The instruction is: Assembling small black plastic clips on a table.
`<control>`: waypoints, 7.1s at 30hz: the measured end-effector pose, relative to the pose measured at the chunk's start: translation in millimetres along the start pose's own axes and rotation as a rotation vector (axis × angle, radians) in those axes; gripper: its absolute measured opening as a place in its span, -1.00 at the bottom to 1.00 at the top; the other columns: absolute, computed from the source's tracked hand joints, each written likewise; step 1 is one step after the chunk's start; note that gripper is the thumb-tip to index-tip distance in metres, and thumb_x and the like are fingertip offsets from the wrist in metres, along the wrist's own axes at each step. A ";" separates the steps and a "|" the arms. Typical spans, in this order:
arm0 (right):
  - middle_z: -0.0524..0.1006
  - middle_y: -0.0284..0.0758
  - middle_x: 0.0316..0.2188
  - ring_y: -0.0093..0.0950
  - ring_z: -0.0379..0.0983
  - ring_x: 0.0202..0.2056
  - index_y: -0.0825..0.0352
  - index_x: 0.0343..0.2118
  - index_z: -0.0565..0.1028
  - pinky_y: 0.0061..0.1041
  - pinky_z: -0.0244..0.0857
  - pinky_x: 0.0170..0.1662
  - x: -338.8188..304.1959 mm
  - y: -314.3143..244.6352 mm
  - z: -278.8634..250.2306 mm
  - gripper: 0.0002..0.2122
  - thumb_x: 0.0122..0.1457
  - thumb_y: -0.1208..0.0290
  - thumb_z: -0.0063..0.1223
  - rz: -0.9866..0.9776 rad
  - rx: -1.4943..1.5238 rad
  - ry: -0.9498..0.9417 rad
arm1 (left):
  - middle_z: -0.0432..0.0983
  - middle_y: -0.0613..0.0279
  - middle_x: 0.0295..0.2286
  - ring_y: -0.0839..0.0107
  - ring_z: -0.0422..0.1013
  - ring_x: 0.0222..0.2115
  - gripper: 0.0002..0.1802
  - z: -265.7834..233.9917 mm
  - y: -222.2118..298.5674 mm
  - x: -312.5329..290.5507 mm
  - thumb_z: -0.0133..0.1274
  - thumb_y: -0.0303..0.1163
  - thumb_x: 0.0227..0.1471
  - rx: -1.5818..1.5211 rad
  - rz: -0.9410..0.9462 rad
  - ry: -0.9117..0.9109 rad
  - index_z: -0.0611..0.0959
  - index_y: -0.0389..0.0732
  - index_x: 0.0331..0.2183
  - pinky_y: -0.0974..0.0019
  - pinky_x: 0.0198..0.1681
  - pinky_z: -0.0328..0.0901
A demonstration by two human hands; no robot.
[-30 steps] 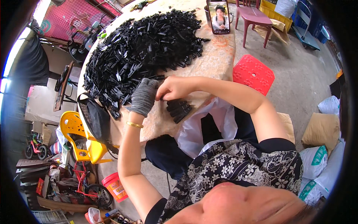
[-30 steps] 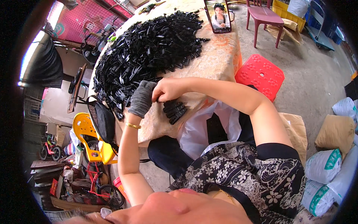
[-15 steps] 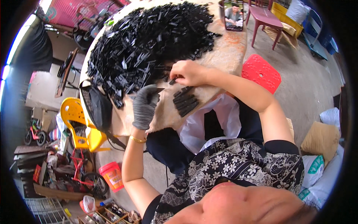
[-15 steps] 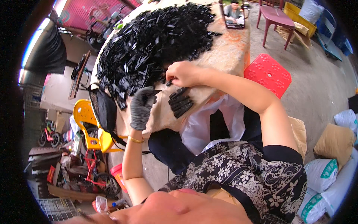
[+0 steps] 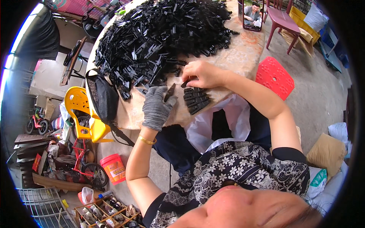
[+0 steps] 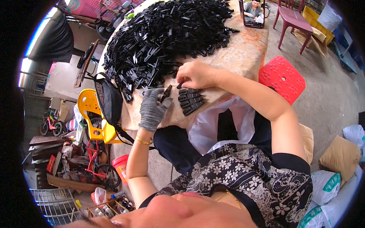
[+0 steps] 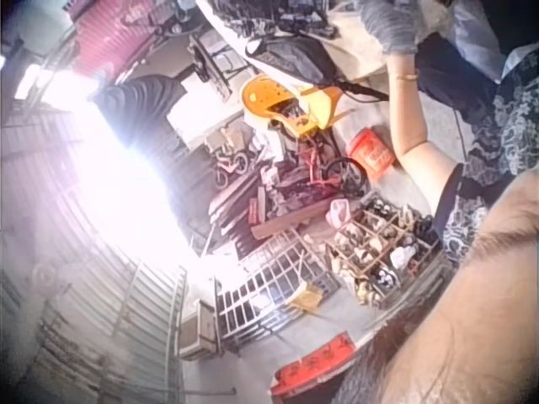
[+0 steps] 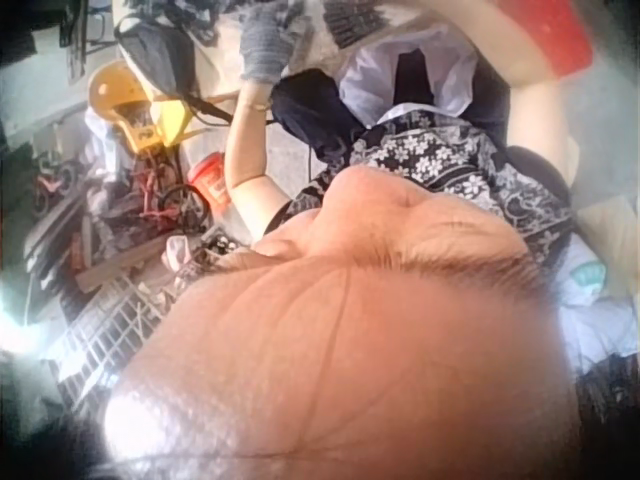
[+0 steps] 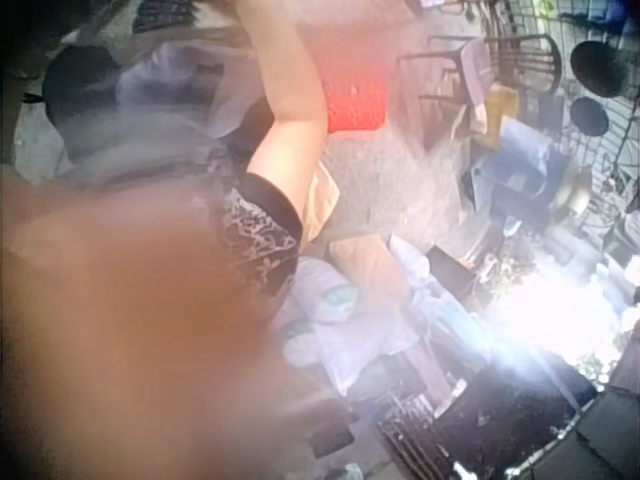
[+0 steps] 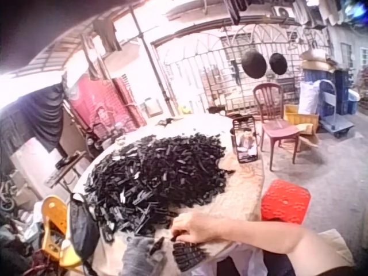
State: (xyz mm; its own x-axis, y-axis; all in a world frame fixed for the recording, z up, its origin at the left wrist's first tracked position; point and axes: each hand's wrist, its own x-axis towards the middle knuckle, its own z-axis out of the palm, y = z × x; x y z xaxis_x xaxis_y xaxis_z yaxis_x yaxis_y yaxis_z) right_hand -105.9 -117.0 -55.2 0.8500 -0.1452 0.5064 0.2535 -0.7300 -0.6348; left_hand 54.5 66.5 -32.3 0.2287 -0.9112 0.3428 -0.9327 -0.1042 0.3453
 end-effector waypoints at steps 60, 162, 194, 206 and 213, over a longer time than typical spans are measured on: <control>0.48 -0.34 -0.47 -0.31 0.41 -0.34 0.29 -0.47 0.51 -0.35 0.26 -0.27 -2.4 6.6 -1.3 -0.89 -0.08 0.43 0.18 -0.083 -0.222 0.080 | 0.51 0.03 -0.47 0.08 0.45 -0.42 -0.79 0.3 8.3 33.6 0.09 -0.31 -0.08 -0.031 0.113 -0.214 0.60 -0.19 -0.35 0.13 -0.36 0.33; 0.51 -0.21 -0.40 -0.25 0.46 -0.31 0.29 -0.16 0.49 -0.35 0.32 -0.22 29.2 -3.9 9.4 -0.67 -0.06 0.48 0.16 0.028 -0.008 -0.037 | 0.52 -0.02 -0.28 0.05 0.46 -0.29 -0.75 -0.3 -25.7 21.0 -0.05 -0.39 0.07 -0.182 0.094 -0.021 0.50 -0.23 -0.18 0.14 -0.26 0.34; 0.48 -0.29 -0.46 -0.28 0.43 -0.33 0.30 -0.42 0.57 -0.39 0.31 -0.24 24.2 11.2 13.1 -0.87 -0.09 0.48 0.20 -0.038 -0.113 -0.038 | 0.55 0.01 -0.36 0.13 0.49 -0.35 -0.73 -1.7 -27.0 26.4 0.10 -0.41 -0.08 -0.234 0.035 -0.190 0.60 -0.25 -0.26 0.24 -0.24 0.35; 0.50 -0.25 -0.46 -0.25 0.46 -0.34 0.32 -0.47 0.54 -0.35 0.32 -0.24 25.8 1.5 16.1 -0.83 -0.09 0.35 0.20 0.112 -0.231 0.019 | 0.52 0.00 -0.48 0.05 0.46 -0.45 -0.81 -26.7 12.9 45.6 0.06 -0.35 -0.07 0.284 0.182 -0.316 0.59 -0.21 -0.35 0.14 -0.37 0.34; 0.50 -0.25 -0.45 -0.25 0.45 -0.32 0.28 -0.51 0.53 -0.33 0.33 -0.22 25.9 15.4 15.8 -0.87 -0.07 0.33 0.16 -0.046 -0.251 0.010 | 0.49 -0.06 -0.55 -0.02 0.44 -0.48 -0.75 -7.0 14.6 72.9 0.09 -0.27 -0.08 0.351 0.233 -0.416 0.53 -0.25 -0.39 0.05 -0.39 0.32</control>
State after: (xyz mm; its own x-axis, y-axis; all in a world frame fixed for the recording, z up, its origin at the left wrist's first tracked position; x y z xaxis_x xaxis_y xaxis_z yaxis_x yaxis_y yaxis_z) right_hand -72.7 -121.4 -61.1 0.8353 -0.1140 0.5379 0.1681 -0.8785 -0.4472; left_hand 59.6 1.4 3.9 -0.0553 -0.9983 -0.0208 -0.9979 0.0559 -0.0317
